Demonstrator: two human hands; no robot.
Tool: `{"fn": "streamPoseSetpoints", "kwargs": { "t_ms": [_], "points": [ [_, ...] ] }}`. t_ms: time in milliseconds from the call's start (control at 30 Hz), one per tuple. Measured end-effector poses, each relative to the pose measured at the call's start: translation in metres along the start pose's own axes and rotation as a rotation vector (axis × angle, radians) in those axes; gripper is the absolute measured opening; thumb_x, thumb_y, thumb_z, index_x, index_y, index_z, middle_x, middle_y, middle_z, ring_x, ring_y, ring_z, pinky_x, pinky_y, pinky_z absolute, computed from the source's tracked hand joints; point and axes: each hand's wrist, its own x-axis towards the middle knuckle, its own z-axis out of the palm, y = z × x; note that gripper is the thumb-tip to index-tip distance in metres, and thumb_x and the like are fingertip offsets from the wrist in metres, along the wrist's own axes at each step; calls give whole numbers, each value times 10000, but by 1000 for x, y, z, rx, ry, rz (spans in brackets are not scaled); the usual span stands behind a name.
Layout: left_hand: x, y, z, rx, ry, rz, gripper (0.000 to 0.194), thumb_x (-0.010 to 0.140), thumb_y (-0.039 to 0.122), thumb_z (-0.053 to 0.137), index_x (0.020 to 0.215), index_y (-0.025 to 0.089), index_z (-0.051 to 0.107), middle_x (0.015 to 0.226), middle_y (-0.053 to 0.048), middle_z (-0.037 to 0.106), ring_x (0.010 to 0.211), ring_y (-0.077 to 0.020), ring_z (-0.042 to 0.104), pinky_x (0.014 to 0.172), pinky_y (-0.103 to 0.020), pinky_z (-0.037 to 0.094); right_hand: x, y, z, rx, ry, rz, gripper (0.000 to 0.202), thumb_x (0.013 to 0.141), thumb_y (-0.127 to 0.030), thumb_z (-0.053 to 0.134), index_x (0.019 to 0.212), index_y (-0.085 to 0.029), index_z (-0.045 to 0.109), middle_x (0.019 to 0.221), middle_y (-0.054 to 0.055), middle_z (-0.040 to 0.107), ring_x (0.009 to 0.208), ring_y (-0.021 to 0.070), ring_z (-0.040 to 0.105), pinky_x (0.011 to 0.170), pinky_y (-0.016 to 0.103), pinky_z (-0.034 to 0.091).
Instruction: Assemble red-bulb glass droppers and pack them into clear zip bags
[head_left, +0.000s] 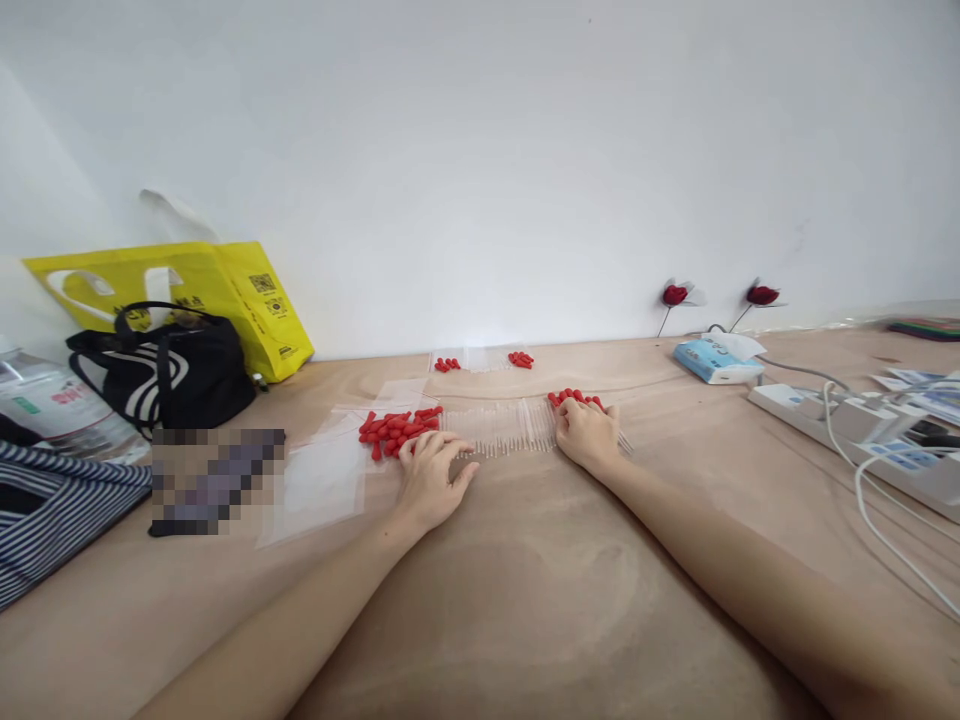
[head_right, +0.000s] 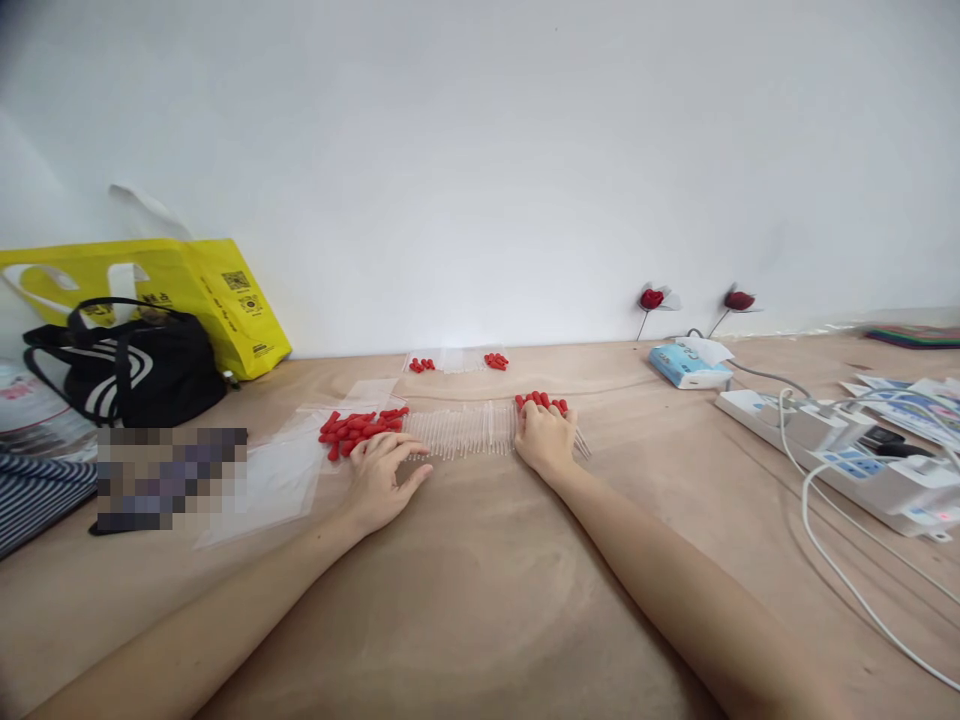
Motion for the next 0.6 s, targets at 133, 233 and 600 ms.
{"fn": "streamPoseSetpoints", "kwargs": {
  "t_ms": [133, 233, 600],
  "points": [
    [0, 0, -1, -10, -23, 10, 81, 746, 279, 549, 788, 244, 609, 950, -24, 598, 966, -234, 468, 842, -447, 250, 1, 0, 2, -3, -20, 1, 210, 784, -213, 388, 825, -185, 591, 835, 88, 639, 842, 239, 519, 714, 370, 201],
    [0, 0, -1, -6, -33, 3, 83, 747, 280, 546, 772, 245, 617, 953, -28, 598, 965, -234, 465, 843, -452, 251, 0, 2, 1, -5, -2, -10, 247, 800, -247, 379, 812, -198, 621, 841, 85, 635, 848, 234, 509, 722, 371, 209],
    [2, -3, 3, 119, 43, -84, 116, 743, 326, 550, 787, 250, 625, 910, -36, 600, 899, -243, 479, 709, -391, 313, 4, -7, -6, 25, -125, 116, 294, 743, -356, 437, 656, -185, 660, 834, 121, 627, 855, 279, 514, 726, 426, 265]
  ]
}}
